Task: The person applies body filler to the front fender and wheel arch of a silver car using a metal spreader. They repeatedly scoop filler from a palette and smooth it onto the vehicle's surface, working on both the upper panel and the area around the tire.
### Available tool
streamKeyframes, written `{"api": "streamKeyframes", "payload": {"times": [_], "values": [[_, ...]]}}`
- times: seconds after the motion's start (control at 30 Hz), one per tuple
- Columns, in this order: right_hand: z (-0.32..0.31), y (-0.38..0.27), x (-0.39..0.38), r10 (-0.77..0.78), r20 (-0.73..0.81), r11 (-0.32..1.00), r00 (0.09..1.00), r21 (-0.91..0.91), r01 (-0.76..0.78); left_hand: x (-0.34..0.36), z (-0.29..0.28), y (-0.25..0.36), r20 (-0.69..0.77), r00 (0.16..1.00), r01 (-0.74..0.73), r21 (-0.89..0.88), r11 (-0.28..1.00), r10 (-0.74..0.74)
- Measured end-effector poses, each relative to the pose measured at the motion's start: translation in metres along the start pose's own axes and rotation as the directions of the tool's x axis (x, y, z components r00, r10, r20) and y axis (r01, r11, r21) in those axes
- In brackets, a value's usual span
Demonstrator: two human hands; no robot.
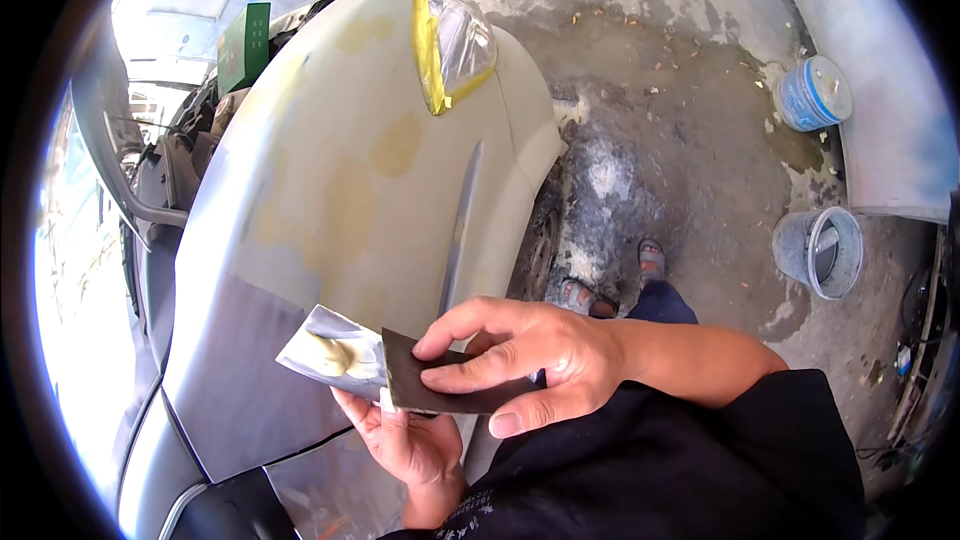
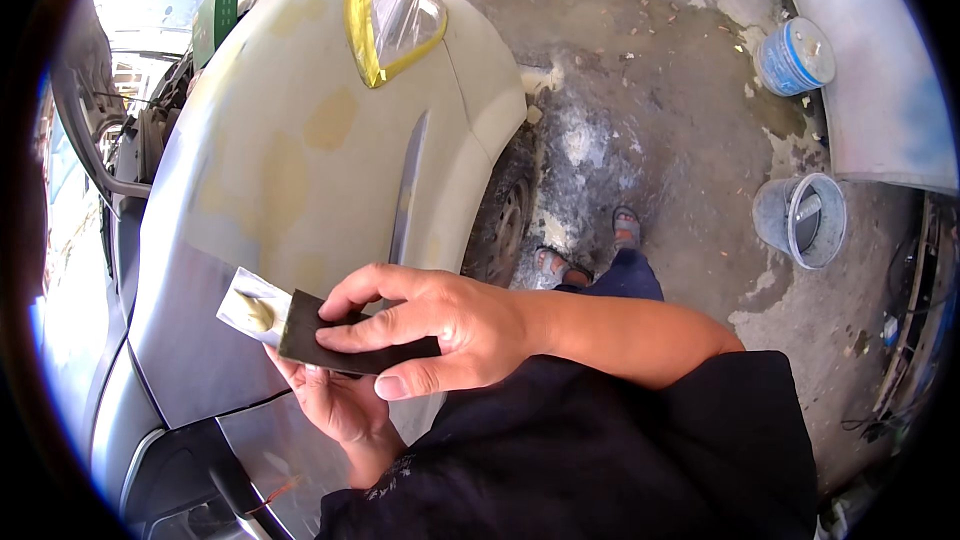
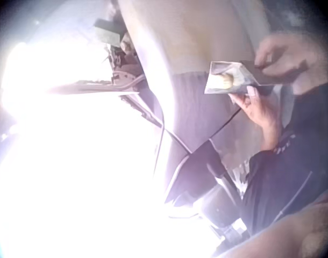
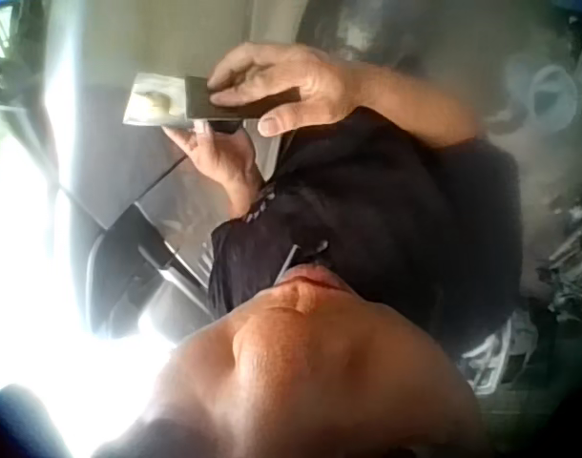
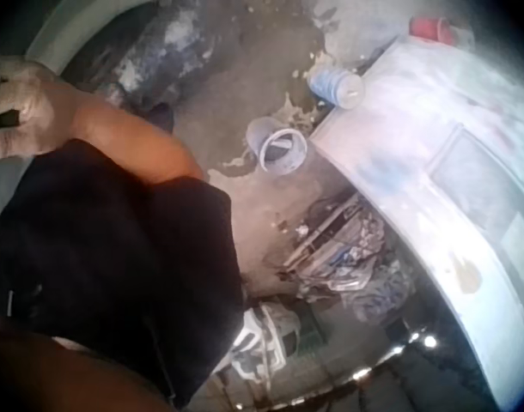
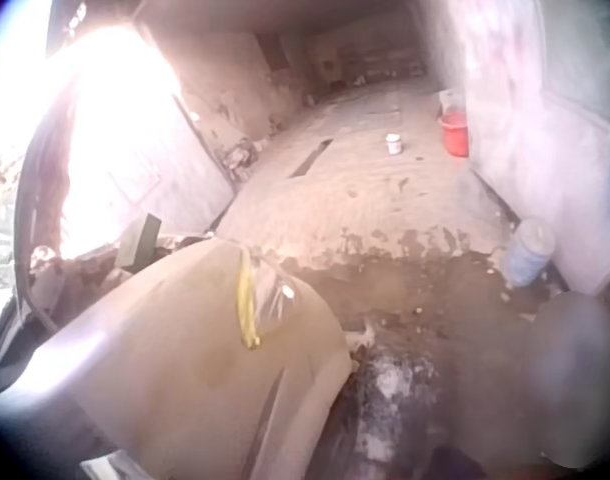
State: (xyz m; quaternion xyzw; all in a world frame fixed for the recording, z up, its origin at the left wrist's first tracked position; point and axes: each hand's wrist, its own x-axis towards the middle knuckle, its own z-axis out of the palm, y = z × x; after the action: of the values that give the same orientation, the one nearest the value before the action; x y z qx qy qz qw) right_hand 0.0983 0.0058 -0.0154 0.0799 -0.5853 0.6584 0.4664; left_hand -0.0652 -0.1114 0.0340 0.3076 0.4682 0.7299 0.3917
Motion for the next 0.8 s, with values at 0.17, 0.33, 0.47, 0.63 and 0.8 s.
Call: {"api": "streamKeyframes", "payload": {"times": [0.17, 0.33, 0.47, 0.63, 0.8], "values": [[-0.029, 0.042, -0.028, 0.05, 0.022, 0.796, 0.999, -0.604, -0.027, 0.003, 0.014, 0.009, -0.066, 0.992, -0.097, 0.147, 0.984, 0.108], [-0.08, 0.063, 0.012, -0.069, -0.087, 0.275, 0.994, -0.959, -0.065, -0.004, 0.009, 0.012, -0.046, 0.978, -0.189, 0.231, 0.954, 0.205], [-0.103, 0.07, 0.05, -0.168, 0.177, 0.095, 0.97, -0.976, 0.195, -0.008, 0.007, 0.009, -0.072, 0.976, -0.183, 0.252, 0.95, 0.207], [-0.113, 0.08, 0.067, -0.206, 0.238, 0.072, 0.949, -0.964, 0.258, -0.01, 0.003, 0.006, -0.088, 0.973, -0.182, 0.261, 0.948, 0.211], [-0.123, 0.096, 0.053, -0.171, 0.163, 0.149, 0.972, -0.971, 0.189, -0.009, 0.002, 0.0, -0.102, 0.973, -0.174, 0.269, 0.947, 0.207]]}}
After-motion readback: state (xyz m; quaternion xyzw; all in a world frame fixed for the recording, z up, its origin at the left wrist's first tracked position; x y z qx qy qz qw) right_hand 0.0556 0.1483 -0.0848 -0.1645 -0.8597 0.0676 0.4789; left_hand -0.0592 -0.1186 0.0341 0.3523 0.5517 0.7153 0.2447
